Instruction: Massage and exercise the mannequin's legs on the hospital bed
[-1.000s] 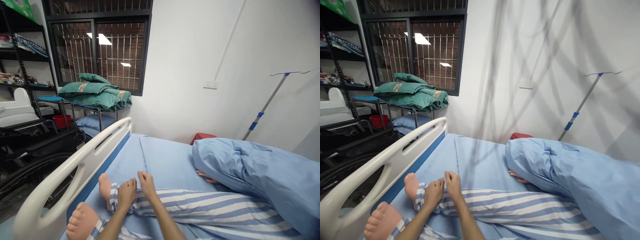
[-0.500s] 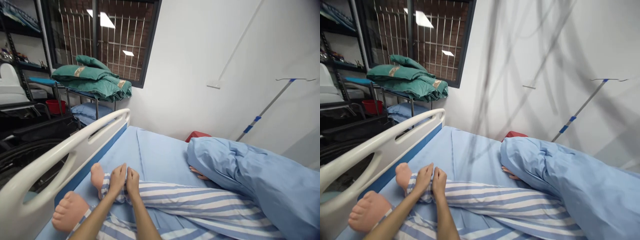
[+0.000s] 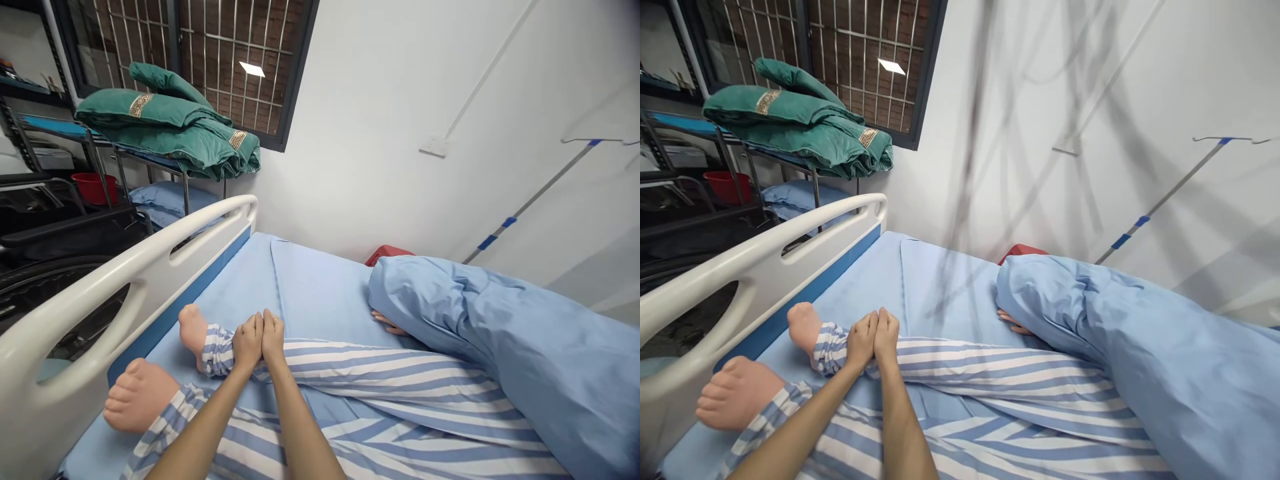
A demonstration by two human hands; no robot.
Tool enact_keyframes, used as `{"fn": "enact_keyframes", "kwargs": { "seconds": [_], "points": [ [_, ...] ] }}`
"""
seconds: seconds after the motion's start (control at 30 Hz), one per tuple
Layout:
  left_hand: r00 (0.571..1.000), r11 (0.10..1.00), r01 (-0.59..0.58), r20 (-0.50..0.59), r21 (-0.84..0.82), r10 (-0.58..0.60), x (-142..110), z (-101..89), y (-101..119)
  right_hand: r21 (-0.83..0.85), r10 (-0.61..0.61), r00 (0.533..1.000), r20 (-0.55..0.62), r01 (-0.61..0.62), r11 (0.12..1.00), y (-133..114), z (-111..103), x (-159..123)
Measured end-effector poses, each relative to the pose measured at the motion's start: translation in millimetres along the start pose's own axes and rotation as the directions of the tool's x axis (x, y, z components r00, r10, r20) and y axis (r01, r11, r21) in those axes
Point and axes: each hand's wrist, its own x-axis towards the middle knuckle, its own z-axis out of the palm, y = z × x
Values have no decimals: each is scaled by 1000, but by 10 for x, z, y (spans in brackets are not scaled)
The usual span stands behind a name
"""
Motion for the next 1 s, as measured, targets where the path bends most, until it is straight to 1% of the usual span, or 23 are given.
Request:
{"fn": "enact_keyframes", "kwargs": {
  "seconds": [0.13,0.17,0.23,0.3,0.37,0.47,0.6,0.73,0.8,0.87,0.93,1.0],
  "points": [
    [1000,997,19,13,79,-20,8,-12,15,-4,12,1000,18,-12,1000,-32,8,29],
    [1000,995,15,17,98,-16,5,-8,15,-26,29,999,22,-28,999,-65,-1,46],
    [999,989,-29,28,146,25,-8,6,8,-97,49,998,34,-46,994,-155,-41,81],
    [996,979,-83,39,184,77,-28,20,-3,-178,25,998,51,-15,984,-247,-102,97],
    [995,979,-97,47,178,90,-45,28,-10,-244,-42,995,95,64,968,-296,-166,83],
    [997,989,-68,39,130,63,-55,30,-6,-305,-110,981,159,155,940,-243,-236,23],
    [998,991,-56,13,120,55,-55,36,26,-331,-126,984,123,160,930,-83,-277,-36],
    [999,991,-45,2,124,45,-70,39,51,-277,-128,980,152,167,946,-46,-309,-25],
    [999,995,-37,4,92,37,-72,33,59,-241,-128,981,148,162,957,-59,-320,-20],
    [999,999,-49,20,8,49,-58,21,88,-214,-124,984,126,149,965,-74,-324,-22],
    [997,990,-71,18,-119,74,-29,12,163,-171,-118,988,99,134,976,-83,-329,-23],
    [997,960,-76,-6,-271,77,4,18,287,-92,-107,991,78,114,989,-84,-342,-11]
  ]
}}
